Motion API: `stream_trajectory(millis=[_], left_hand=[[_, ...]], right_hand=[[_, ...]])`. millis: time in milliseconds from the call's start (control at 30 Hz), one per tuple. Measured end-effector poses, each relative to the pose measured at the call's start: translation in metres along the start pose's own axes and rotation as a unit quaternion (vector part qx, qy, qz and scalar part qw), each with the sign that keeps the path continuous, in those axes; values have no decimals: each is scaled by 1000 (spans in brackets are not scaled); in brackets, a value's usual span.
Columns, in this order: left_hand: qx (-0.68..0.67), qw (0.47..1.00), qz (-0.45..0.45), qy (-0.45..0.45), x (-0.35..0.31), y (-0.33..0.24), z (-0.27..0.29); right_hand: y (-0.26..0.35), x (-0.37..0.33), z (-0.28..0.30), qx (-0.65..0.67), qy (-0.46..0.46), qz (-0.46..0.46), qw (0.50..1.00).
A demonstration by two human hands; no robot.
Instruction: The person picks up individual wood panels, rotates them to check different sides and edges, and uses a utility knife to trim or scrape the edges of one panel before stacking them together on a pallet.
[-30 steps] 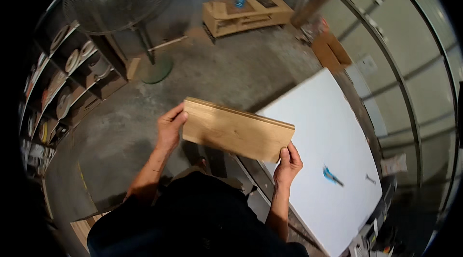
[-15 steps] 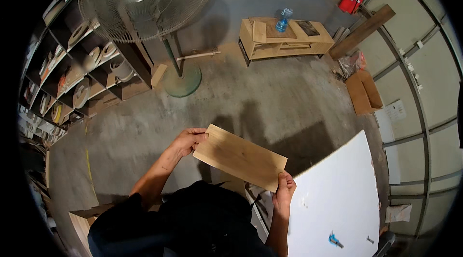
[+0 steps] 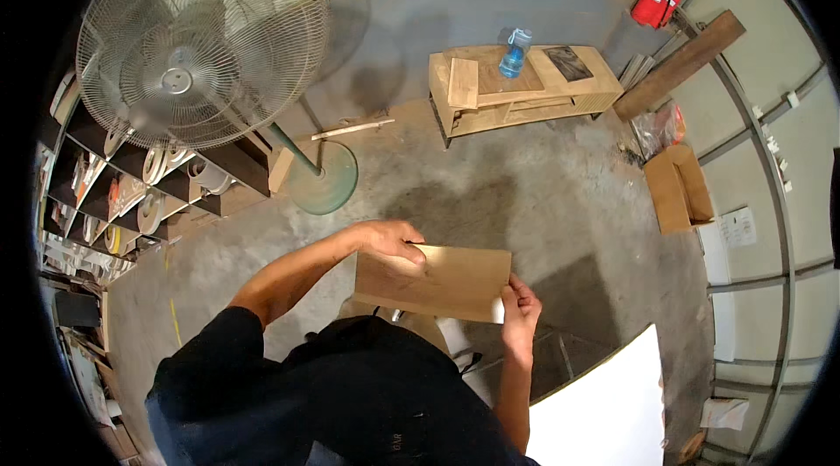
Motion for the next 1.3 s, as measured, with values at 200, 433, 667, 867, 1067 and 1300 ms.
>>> stream_trajectory(millis=[200,433,667,867,1067,1300], left_hand=[[-207,973,62,-82,76,75,35],[-379,832,226,-338,207,223,139],[-415,737,302,-440,351,343,250],[-384,715,320,-489,473,438,312],[-409,702,341,-472,516,494,345],[-138,800,416,-409,531,522,314]], right_hand=[[-1,85,42,1,-175,47,983],[-76,55,129,57,-219,-44,973],[-210,-94,146,31,-365,-281,887],[-89,64,-3,-439,27,-132,888],[-74,103,-21,96,-478,-450,748],[-94,120,-51,131,-541,-361,748]])
Point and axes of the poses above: each hand's wrist, its own x-axis towards the middle knuckle, its own z-axis out of the back of the hand, y = z × x, the point moved 6 cm from there along x, towards the middle knuckle, and after that the axes turned 10 degrees about x, right-handed, at the moved point
